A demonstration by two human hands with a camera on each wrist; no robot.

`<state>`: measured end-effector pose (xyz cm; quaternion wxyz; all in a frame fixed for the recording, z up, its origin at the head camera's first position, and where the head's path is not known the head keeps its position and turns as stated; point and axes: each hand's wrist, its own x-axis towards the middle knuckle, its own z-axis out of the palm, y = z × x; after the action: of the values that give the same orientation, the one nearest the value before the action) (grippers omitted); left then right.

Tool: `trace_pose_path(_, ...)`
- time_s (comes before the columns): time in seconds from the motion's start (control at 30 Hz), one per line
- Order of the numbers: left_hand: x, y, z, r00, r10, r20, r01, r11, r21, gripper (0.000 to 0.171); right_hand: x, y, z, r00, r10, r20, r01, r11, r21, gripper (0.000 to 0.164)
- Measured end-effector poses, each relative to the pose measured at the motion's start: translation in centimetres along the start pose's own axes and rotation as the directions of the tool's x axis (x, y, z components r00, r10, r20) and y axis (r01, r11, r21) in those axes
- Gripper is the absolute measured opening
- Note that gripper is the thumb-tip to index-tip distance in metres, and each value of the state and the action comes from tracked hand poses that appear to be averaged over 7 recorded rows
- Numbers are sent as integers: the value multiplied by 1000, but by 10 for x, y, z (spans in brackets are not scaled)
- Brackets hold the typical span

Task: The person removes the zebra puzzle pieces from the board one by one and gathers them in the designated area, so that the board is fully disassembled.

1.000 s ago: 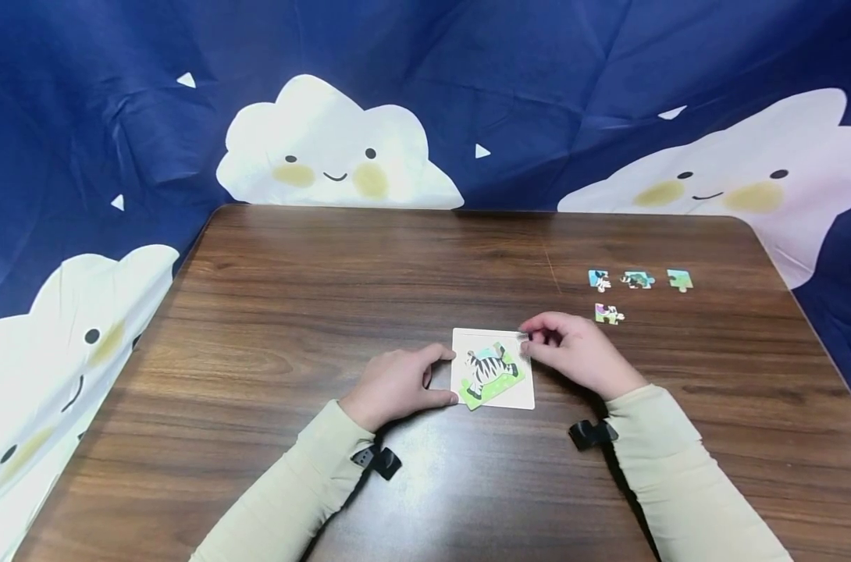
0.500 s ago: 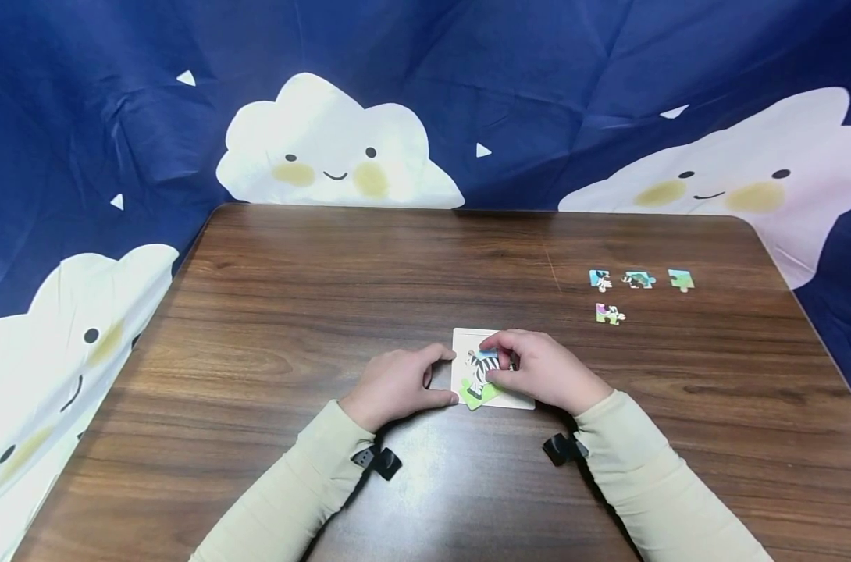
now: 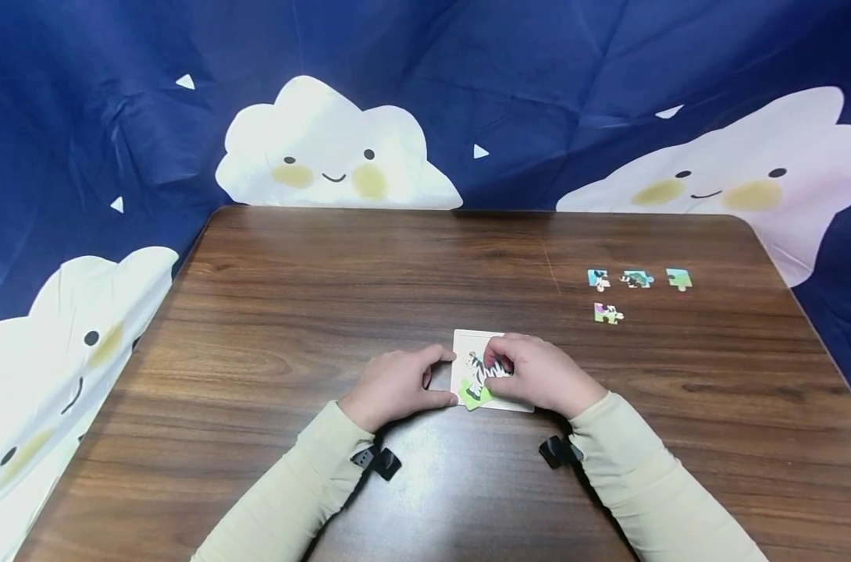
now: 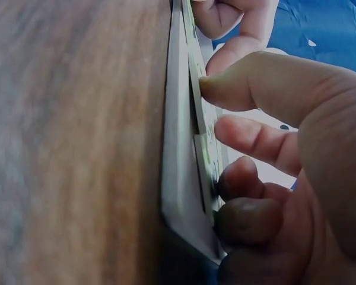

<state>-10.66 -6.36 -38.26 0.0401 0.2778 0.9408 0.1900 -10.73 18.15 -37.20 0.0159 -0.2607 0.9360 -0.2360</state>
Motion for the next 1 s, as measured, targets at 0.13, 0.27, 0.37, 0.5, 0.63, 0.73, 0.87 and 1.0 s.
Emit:
trace_pose_path(0.13, 1, 0, 1, 1000, 4, -2, -4, 1000, 5, 57, 0, 0, 1, 1000, 15, 12, -15, 1000, -9, 35)
trace_pose_path(0.27, 1, 0, 2, 1000, 4, 1, -4, 1000, 5, 58, 0, 1, 0, 999, 34, 35, -34, 999, -12, 38)
trace_pose_path(0.37, 1, 0, 2, 1000, 3, 3, -3, 1000, 1, 58, 3, 0, -2, 997, 60, 55, -61, 998, 11, 37)
trace_pose_path(0.5, 0, 0, 1, 1000, 8, -1, -8, 1000, -11, 57, 6, 1, -4, 992, 101, 81, -106, 993, 51, 36)
trace_pose_path(0.63, 0, -1, 1, 1000, 13, -4, -13, 1000, -13, 57, 6, 1, -5, 990, 109, 85, -116, 990, 80, 38)
trace_pose_path(0.73, -1, -1, 2, 1000, 10, -3, -10, 1000, -15, 57, 5, 2, -4, 993, 96, 72, -103, 989, 106, 38)
trace_pose_path(0.87, -2, -1, 1, 1000, 5, -6, -5, 1000, -18, 57, 4, 3, -3, 996, 79, 48, -85, 986, 141, 39)
trace_pose_path(1.0, -1, 0, 1, 1000, 1, -3, -1, 1000, -6, 57, 2, 3, -4, 997, 73, 27, -76, 984, 158, 38)
